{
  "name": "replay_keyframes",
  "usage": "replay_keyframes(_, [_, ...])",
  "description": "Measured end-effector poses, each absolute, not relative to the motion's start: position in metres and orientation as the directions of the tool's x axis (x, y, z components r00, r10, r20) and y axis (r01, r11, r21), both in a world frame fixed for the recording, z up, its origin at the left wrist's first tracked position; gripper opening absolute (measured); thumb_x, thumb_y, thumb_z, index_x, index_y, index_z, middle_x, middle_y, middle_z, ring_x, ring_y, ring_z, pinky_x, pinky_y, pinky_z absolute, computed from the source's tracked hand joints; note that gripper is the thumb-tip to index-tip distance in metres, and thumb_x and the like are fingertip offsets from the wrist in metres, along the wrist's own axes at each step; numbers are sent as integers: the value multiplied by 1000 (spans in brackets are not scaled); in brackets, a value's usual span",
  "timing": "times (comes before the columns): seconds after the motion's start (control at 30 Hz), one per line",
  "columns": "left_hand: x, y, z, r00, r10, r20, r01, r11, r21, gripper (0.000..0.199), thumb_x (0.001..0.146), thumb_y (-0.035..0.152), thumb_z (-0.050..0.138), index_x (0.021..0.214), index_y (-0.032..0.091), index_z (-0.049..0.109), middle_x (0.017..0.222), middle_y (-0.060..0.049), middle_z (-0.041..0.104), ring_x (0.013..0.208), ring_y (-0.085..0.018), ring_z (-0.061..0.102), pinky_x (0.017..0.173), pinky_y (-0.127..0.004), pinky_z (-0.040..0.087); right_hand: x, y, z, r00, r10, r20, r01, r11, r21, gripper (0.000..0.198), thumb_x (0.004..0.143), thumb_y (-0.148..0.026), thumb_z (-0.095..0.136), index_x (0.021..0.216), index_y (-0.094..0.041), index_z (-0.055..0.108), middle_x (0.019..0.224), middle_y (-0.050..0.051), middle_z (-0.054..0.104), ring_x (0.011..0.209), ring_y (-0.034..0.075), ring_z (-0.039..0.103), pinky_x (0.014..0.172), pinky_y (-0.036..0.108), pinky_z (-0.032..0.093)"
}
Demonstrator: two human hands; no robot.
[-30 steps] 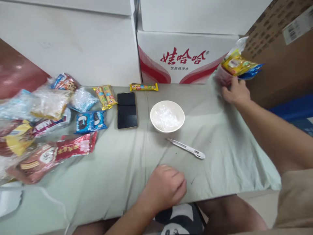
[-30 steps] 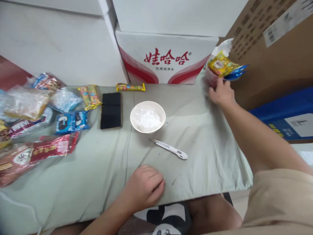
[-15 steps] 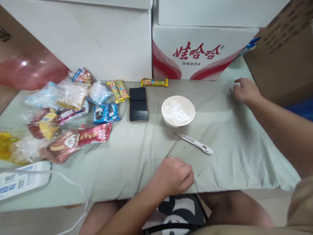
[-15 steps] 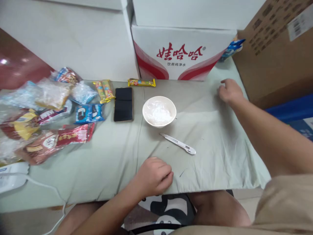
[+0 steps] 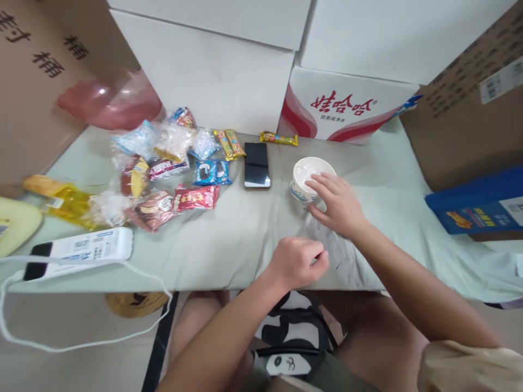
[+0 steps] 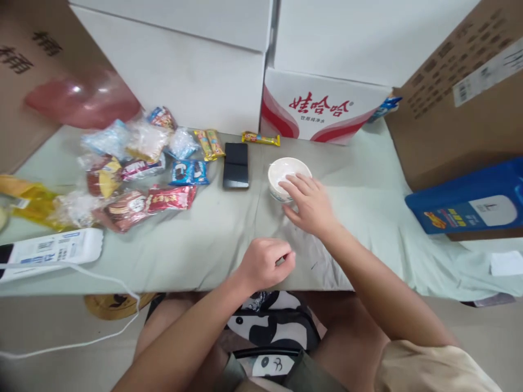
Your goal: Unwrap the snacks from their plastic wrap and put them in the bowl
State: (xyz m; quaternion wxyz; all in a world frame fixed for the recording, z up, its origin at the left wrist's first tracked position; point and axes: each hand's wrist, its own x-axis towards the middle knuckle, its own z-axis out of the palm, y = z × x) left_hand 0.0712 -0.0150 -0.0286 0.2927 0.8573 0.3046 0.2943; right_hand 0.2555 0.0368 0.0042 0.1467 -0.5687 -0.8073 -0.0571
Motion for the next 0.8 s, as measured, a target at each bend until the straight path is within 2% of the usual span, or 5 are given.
replay_keyframes(0.33, [47,-10,-12,616,744,259,393,-575,718,31,93,28,49,64,19,54,62,-1,67,59,-14,62,53,-29,26,301,86,28,-7,995,-101,950,38,309,27,89,-36,53,95,-18,71,129,20,68,110,39,69,83,47,54])
replay_keyframes(0.43, [42,-11,-8,615,756,225,391,-540,745,30,92,30,50,65,19,55,64,-1,69,62,-15,64,53,-30,26,327,81,33,235,970,-60,911,-198,362,41,86,-40,57,120,-20,67,112,24,72,108,40,69,88,51,51])
replay_keyframes(0.53, [37,-12,-5,615,769,176,407,-501,764,29,92,30,50,66,19,56,69,-2,71,67,-17,68,54,-29,29,327,68,40,305,931,202,877,-358,321,51,78,-41,64,128,-28,64,115,25,70,116,40,66,91,55,46])
replay_keyframes(0.63, [35,-10,-3,622,777,97,455,-459,763,27,92,32,52,69,20,60,72,-3,73,70,-20,69,55,-30,34,288,58,51,52,935,351,964,-139,228,47,81,-45,56,123,-27,66,114,24,69,115,42,65,89,57,50])
replay_keyframes(0.8, [42,-5,-10,718,694,-51,526,-494,693,28,93,35,49,80,19,68,79,-9,74,77,-26,71,62,-33,46,145,73,53,-546,830,118,829,555,-70,41,93,-40,52,129,-23,62,125,13,68,114,30,67,94,44,57])
